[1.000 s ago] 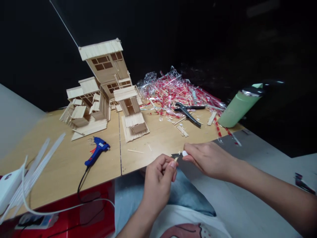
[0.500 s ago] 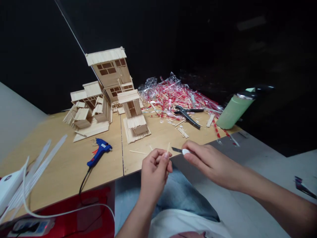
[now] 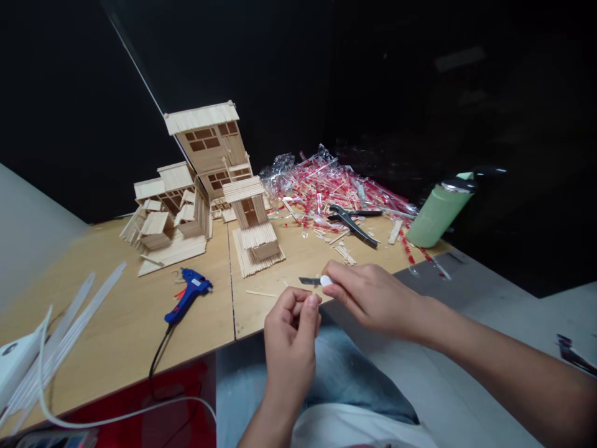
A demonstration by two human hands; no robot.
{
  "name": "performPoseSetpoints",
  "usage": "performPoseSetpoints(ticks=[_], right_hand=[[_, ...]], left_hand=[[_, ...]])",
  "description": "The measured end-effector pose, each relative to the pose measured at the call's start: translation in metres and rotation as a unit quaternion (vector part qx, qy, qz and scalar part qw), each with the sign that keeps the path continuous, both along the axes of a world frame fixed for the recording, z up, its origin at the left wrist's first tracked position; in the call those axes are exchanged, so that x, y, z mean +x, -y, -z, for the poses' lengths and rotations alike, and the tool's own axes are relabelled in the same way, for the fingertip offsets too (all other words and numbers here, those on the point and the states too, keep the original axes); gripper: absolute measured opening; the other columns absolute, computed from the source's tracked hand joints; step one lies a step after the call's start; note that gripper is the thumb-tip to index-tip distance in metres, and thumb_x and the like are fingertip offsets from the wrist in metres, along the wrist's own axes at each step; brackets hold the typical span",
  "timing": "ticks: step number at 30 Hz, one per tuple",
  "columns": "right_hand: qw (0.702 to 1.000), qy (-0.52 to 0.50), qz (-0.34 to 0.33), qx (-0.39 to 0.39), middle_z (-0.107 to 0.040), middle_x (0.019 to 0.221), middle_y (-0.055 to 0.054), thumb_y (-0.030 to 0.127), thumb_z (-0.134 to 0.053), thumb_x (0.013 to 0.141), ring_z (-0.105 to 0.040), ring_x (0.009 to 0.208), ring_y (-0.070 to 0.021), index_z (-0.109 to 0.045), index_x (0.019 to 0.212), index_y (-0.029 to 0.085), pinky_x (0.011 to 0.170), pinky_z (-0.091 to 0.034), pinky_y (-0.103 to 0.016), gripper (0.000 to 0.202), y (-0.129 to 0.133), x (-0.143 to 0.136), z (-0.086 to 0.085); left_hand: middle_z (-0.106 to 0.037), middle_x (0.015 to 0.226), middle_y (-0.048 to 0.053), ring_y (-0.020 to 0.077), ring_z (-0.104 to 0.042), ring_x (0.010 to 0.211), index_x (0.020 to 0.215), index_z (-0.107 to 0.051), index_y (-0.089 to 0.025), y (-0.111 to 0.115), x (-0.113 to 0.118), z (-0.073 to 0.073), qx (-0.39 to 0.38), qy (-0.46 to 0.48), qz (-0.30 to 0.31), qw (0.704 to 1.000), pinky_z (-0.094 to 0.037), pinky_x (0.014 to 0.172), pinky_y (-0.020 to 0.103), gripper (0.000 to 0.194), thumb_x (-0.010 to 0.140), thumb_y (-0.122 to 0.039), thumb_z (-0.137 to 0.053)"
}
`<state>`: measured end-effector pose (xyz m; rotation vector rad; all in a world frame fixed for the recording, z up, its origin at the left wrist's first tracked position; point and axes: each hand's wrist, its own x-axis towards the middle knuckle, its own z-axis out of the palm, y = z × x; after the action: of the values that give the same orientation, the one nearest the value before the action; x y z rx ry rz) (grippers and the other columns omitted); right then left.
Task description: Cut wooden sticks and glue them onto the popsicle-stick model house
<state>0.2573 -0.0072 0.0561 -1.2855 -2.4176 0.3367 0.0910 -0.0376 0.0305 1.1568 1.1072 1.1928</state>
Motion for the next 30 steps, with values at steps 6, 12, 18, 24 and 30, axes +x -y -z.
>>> performPoseSetpoints(ticks=[6,12,18,24,30], right_hand=[[0.999,0.010,-0.034,0.021,-0.060,0.072,-0.002,0.034,-0.033,0.103,-0.054,0.062,-0.0164,-0.047,0.089,0.020,0.057,-0.028,-0.026,0.024,-0.006,0.000,0.003],[0.997,0.051,-0.035,0.048,-0.062,0.073,-0.003,0.034,-0.036,0.102,-0.054,0.062,-0.0166,-0.050,0.090,0.020,0.057,-0.028,-0.026,0.023,-0.019,0.014,0.023],[0.967,0.078,0.241,-0.018,-0.050,0.061,-0.002,0.034,-0.037,0.100,-0.048,0.057,-0.0177,-0.043,0.080,0.022,0.054,-0.023,-0.029,0.024,-0.033,0.069,0.021],[0.992,-0.101,0.036,-0.067,-0.048,0.064,0.002,0.040,-0.034,0.102,-0.048,0.057,-0.0152,-0.040,0.080,0.023,0.055,-0.028,-0.026,0.028,0.008,0.009,0.005],[0.990,-0.097,0.003,-0.103,-0.052,0.068,0.001,0.035,-0.034,0.101,-0.051,0.060,-0.0158,-0.041,0.085,0.022,0.056,-0.028,-0.026,0.022,0.016,-0.029,0.009]], left_hand=[[-0.038,0.056,-0.005,0.0105,-0.030,0.050,0.077,-0.058,-0.019,0.001,-0.004,0.002,0.050,-0.058,-0.029,0.997,-0.023,0.048,0.024,0.031,0.090,-0.047,-0.058],[-0.037,0.056,-0.006,0.0089,-0.028,0.051,0.075,-0.056,-0.017,0.004,-0.008,0.012,-0.008,-0.014,0.006,1.000,-0.022,0.048,0.022,0.032,0.089,-0.047,-0.059],[-0.034,0.055,-0.008,0.0061,-0.024,0.047,0.082,-0.058,-0.016,0.006,-0.033,0.011,-0.007,0.034,-0.067,0.997,-0.017,0.044,0.019,0.031,0.086,-0.046,-0.065],[-0.034,0.053,-0.008,0.0063,-0.026,0.047,0.082,-0.057,-0.016,0.000,-0.021,0.008,0.009,-0.009,-0.046,0.999,-0.021,0.046,0.019,0.029,0.090,-0.045,-0.059],[-0.035,0.054,-0.007,0.0075,-0.027,0.048,0.077,-0.053,-0.018,0.006,-0.014,0.010,0.044,-0.043,-0.049,0.997,-0.021,0.047,0.021,0.027,0.091,-0.040,-0.057]])
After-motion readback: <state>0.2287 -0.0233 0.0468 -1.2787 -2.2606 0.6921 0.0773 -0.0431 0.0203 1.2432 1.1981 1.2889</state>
